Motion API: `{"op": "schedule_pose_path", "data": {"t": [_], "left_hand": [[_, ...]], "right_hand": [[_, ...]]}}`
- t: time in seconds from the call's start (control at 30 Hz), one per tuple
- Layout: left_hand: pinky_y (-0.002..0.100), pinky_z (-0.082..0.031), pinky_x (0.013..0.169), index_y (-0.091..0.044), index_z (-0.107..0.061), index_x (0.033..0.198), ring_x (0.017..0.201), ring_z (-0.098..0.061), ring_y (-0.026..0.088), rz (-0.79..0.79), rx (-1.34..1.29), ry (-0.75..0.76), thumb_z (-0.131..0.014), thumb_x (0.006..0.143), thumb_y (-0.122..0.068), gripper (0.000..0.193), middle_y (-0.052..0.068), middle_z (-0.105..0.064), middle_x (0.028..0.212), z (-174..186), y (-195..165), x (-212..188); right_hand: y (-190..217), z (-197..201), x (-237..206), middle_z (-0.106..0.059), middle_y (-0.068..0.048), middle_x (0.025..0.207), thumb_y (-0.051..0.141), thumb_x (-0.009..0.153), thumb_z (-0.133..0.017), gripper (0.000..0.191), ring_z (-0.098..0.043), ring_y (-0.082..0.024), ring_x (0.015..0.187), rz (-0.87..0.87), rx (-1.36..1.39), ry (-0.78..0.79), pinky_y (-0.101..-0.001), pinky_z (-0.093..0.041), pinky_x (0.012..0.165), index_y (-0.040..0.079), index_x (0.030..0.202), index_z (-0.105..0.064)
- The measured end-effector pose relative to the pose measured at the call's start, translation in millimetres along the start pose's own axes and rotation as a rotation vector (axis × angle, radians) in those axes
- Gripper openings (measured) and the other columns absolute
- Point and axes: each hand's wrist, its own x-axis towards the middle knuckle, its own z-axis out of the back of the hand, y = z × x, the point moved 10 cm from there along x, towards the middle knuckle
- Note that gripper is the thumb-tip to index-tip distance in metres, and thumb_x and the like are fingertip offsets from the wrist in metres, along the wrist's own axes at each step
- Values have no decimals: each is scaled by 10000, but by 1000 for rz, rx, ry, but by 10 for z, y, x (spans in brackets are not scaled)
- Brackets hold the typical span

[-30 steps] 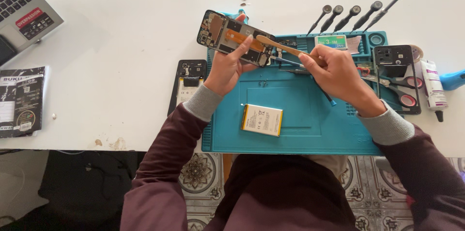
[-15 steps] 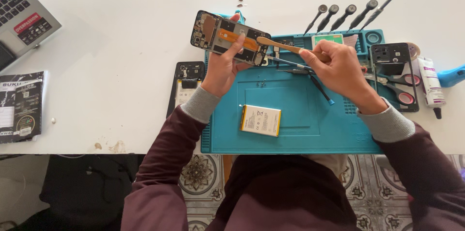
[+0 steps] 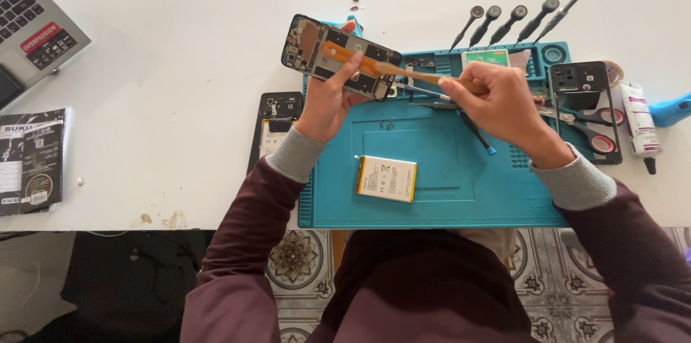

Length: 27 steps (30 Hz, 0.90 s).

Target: The person cleans the interior of a disassembled smartphone using a toothbrush, then places a battery into the phone chassis and presses it into place. The person uses a toothbrush to clean the phone's interior and a screwdriver to adjust components.

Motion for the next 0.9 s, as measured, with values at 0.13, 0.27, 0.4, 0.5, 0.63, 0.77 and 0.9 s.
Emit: {"op": "schedule_pose_path", "data": {"t": [0.13,0.27,0.4,0.5,0.63,0.77,0.9], "left_hand": [[388,-700,817,-153,-396,1533,1110,-692,211,-2,-17,11,-594,1038,-142,533,111,-546,1305,-13,-52,-9],[403,-699,841,-139,-388,1533,1154,-681,219,-12,-1,25,-572,1041,-128,526,116,-538,1347,-40,-77,-11],[418,-697,808,-87,-411,1504,1129,-684,225,-21,-11,8,-530,1046,-167,480,118,-544,1364,-17,-87,0],[408,-695,807,-58,-438,1509,1084,-697,238,16,-61,3,-462,1090,-247,460,159,-578,1312,-1,-46,-7],[394,-701,824,-53,-443,1491,1103,-703,201,44,-110,-10,-374,1103,-316,474,127,-568,1392,13,-10,5],[380,-699,804,-75,-419,1487,1089,-711,168,27,-96,-15,-374,1096,-288,448,99,-546,1451,34,-15,15],[357,-698,756,-66,-458,1484,990,-704,137,8,-49,-28,-471,1090,-230,428,106,-585,1380,63,-15,14]], "right_hand": [[-1,15,5,-494,40,496,281,1000,-713,348,-356,-51,401,16,20,-16,-252,-212,392,31,766,-651],[41,77,-11,-468,51,511,270,1012,-728,375,-350,-29,448,50,35,-59,-236,-214,423,23,743,-639],[39,14,-9,-445,44,492,263,998,-722,353,-319,-35,431,21,56,-4,-247,-187,411,27,745,-650],[41,14,-8,-443,47,486,263,999,-719,356,-317,-34,425,15,43,3,-247,-188,403,29,741,-649],[26,8,-7,-436,47,483,265,997,-721,358,-310,-38,422,9,46,4,-251,-181,404,31,736,-646],[17,-6,-17,-441,47,487,272,1000,-719,368,-313,-39,426,20,41,4,-256,-184,404,30,733,-645],[-2,18,-27,-456,39,498,281,1001,-725,388,-331,-40,436,17,27,-21,-258,-198,410,25,722,-643]]}}
